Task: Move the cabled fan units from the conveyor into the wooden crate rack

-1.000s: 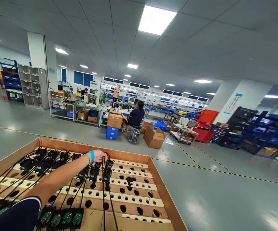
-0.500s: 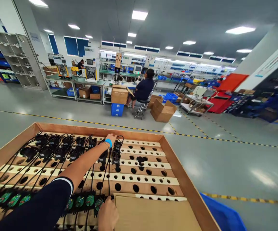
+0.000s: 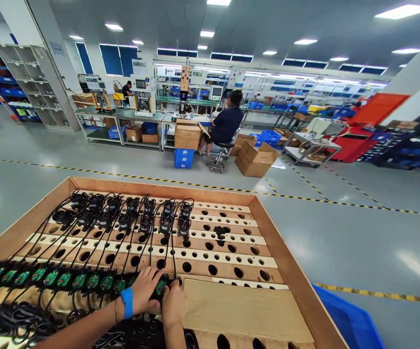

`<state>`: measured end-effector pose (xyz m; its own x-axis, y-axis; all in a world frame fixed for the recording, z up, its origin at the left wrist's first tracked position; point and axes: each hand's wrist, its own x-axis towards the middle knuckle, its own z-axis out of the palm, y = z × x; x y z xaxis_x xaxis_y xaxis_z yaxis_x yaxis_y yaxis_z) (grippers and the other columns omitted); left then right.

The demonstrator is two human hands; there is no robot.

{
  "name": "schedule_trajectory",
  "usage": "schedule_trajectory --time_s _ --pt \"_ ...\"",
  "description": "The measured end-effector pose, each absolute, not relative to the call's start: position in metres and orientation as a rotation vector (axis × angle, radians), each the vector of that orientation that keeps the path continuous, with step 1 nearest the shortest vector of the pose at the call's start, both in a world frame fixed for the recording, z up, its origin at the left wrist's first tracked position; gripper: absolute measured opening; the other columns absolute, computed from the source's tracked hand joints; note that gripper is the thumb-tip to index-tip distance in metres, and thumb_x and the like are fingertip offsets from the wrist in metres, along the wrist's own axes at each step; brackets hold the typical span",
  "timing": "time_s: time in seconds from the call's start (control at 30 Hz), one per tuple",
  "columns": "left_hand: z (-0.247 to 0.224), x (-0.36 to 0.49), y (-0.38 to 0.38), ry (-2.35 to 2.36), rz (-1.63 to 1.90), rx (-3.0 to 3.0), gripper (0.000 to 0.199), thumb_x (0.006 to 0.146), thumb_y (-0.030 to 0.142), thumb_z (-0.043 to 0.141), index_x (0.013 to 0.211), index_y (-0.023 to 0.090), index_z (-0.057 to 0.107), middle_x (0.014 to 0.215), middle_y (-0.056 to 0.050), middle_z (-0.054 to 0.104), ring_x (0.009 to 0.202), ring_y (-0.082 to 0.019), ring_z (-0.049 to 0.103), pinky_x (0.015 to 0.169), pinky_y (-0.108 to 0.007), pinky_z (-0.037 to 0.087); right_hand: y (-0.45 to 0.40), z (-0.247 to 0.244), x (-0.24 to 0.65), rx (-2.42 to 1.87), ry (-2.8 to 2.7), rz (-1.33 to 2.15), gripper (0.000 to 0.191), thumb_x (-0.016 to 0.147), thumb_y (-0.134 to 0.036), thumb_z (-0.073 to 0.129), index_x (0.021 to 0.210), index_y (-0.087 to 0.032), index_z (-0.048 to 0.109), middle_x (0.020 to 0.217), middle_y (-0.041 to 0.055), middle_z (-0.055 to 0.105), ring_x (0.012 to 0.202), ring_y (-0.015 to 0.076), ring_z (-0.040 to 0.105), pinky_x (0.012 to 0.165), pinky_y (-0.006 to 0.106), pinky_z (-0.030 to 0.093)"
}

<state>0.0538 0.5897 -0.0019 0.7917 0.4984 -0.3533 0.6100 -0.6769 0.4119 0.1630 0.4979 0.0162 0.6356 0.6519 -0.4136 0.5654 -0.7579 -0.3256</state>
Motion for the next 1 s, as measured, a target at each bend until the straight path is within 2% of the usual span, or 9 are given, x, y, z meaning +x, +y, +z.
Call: schedule_trajectory --time_s 0.1,0.27,0.37,0.43,0.5,0.63,0.83,0.93,1.0 --pt "-0.006 0.044 0.573 0.897 -0.232 2.383 0.097 0.074 0.033 0.07 0.16 0.016 0.03 0.161 -0.015 0.038 0.146 -0.036 0.032 0.124 -0.049 0.023 0.495 0.015 0.165 -2.607 -1.01 0.819 0.027 0.096 -0.017 0.042 0.107 -0.014 0.066 0.108 0.0141 0.076 0.103 0.0268 0.072 0.084 0.035 0.051" --pt "0.01 0.053 0.574 0.905 -0.125 2.361 0.087 0.072 0.041 0.07 0.152 0.018 0.045 0.152 -0.014 0.048 0.139 -0.036 0.04 0.121 -0.048 0.031 0.49 0.015 0.163 -2.587 -1.066 0.78 0.034 0.095 -0.013 0.04 0.121 -0.012 0.061 0.11 0.0162 0.075 0.106 0.028 0.071 0.088 0.037 0.053" --pt "0.019 0.057 0.573 0.96 -0.166 2.388 0.079 0.076 0.041 0.067 0.149 0.018 0.05 0.15 -0.014 0.052 0.137 -0.037 0.043 0.118 -0.049 0.035 0.488 0.015 0.16 -2.593 -1.218 0.733 0.056 0.092 -0.007 0.039 0.145 -0.02 0.047 0.112 0.015 0.073 0.103 0.0273 0.072 0.087 0.038 0.055" --pt "0.021 0.059 0.573 0.979 -0.216 2.413 0.078 0.076 0.037 0.068 0.149 0.018 0.05 0.15 -0.014 0.053 0.137 -0.037 0.043 0.117 -0.049 0.036 0.486 0.012 0.157 -2.637 -1.392 0.643 0.069 0.089 -0.002 0.037 0.151 -0.03 0.04 0.116 0.0148 0.071 0.104 0.027 0.071 0.086 0.038 0.057" --pt "0.021 0.06 0.574 0.958 -0.245 2.455 0.078 0.076 0.036 0.067 0.15 0.017 0.049 0.149 -0.014 0.054 0.138 -0.036 0.043 0.117 -0.049 0.037 0.484 0.006 0.153 -2.664 -1.527 0.525 0.072 0.088 0.0 0.035 0.151 -0.033 0.041 0.122 0.016 0.067 0.11 0.0269 0.069 0.089 0.037 0.057" --pt "0.021 0.061 0.58 0.852 -0.29 2.572 0.079 0.079 0.038 0.063 0.151 0.011 0.047 0.145 -0.02 0.055 0.137 -0.04 0.043 0.113 -0.055 0.039 0.483 -0.003 0.144 -2.658 -1.565 0.475 0.069 0.089 0.0 0.029 0.151 -0.028 0.041 0.139 0.0193 0.059 0.126 0.0298 0.06 0.092 0.036 0.058" --pt "0.024 0.06 0.582 0.821 -0.314 2.598 0.078 0.08 0.038 0.06 0.152 0.012 0.045 0.148 -0.02 0.053 0.138 -0.04 0.044 0.112 -0.054 0.041 0.482 0.009 0.143 -2.611 -1.463 0.589 0.068 0.089 -0.001 0.03 0.15 -0.029 0.044 0.14 0.019 0.058 0.13 0.0298 0.057 0.097 0.04 0.056" --pt "0.026 0.06 0.575 0.88 -0.325 2.579 0.084 0.08 0.041 0.063 0.155 0.011 0.04 0.154 -0.023 0.046 0.145 -0.041 0.036 0.119 -0.058 0.031 0.476 0.02 0.156 -2.434 -1.296 0.74 0.067 0.082 0.001 0.039 0.142 -0.024 0.056 0.131 0.0161 0.066 0.122 0.0262 0.064 0.103 0.036 0.052" --pt "0.028 0.064 0.568 0.96 -0.239 2.563 0.092 0.078 0.047 0.066 0.158 0.011 0.035 0.157 -0.024 0.041 0.148 -0.043 0.032 0.123 -0.062 0.02 0.47 0.025 0.169 -2.263 -1.19 0.782 0.059 0.083 0.0 0.037 0.132 -0.019 0.064 0.119 0.0126 0.073 0.112 0.0209 0.068 0.1 0.029 0.051"
